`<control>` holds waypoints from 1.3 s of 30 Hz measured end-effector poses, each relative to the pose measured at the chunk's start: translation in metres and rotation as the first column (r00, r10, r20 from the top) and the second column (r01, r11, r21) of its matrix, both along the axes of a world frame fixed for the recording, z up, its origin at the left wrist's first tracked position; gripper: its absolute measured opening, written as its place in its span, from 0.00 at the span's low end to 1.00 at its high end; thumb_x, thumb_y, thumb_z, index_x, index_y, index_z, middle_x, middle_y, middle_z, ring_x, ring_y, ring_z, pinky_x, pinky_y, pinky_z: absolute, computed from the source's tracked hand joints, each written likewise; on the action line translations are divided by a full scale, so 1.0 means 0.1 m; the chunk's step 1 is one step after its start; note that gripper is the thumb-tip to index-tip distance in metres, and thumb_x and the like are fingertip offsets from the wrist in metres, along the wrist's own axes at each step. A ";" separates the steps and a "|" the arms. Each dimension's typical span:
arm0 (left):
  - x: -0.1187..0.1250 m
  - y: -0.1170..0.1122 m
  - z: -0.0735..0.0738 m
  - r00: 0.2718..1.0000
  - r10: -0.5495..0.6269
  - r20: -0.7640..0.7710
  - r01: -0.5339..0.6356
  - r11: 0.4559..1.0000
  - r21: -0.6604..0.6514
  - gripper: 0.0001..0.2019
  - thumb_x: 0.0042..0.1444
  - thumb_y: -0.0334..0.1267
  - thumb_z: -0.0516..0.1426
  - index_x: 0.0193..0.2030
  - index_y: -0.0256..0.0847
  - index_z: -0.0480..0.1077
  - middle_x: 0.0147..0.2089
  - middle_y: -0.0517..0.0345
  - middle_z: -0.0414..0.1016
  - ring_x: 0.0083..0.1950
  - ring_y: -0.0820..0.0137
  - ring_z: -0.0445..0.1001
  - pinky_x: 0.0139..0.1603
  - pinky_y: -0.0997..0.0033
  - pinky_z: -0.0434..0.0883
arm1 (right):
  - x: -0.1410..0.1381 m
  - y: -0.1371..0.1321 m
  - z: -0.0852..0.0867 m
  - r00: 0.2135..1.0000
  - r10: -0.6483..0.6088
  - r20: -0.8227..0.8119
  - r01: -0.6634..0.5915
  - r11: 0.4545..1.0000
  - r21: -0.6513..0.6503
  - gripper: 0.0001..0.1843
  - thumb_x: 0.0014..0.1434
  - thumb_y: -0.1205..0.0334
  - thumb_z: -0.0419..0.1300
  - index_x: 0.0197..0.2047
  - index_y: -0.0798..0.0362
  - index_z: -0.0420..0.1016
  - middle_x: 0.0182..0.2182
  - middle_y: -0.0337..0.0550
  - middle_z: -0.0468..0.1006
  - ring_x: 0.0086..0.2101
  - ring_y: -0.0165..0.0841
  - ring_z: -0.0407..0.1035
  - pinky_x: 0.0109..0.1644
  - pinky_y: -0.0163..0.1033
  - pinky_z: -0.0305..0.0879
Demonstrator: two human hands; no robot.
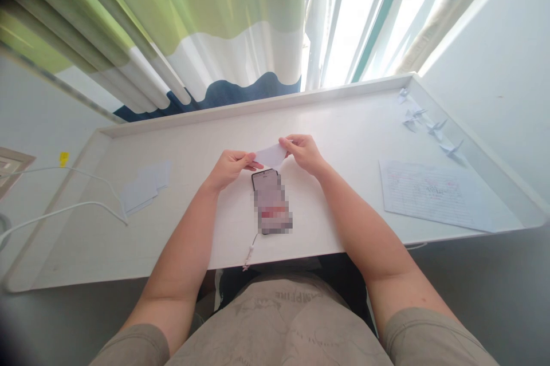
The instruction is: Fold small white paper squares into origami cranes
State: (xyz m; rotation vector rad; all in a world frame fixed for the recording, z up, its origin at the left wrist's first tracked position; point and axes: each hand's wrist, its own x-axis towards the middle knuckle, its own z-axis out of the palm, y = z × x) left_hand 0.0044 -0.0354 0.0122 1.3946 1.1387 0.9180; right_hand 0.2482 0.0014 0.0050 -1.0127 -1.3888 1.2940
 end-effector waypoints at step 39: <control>0.20 -0.01 -0.01 0.958 0.276 0.079 -0.280 0.958 0.053 0.33 0.47 0.75 0.67 0.29 0.42 0.73 0.13 0.66 0.66 0.15 0.70 0.70 0.21 0.71 0.63 | -0.08 -0.05 -0.06 0.950 0.170 -0.260 -0.213 0.966 -0.148 0.32 0.52 0.28 0.73 0.36 0.52 0.86 0.29 0.43 0.84 0.30 0.33 0.79 0.40 0.41 0.78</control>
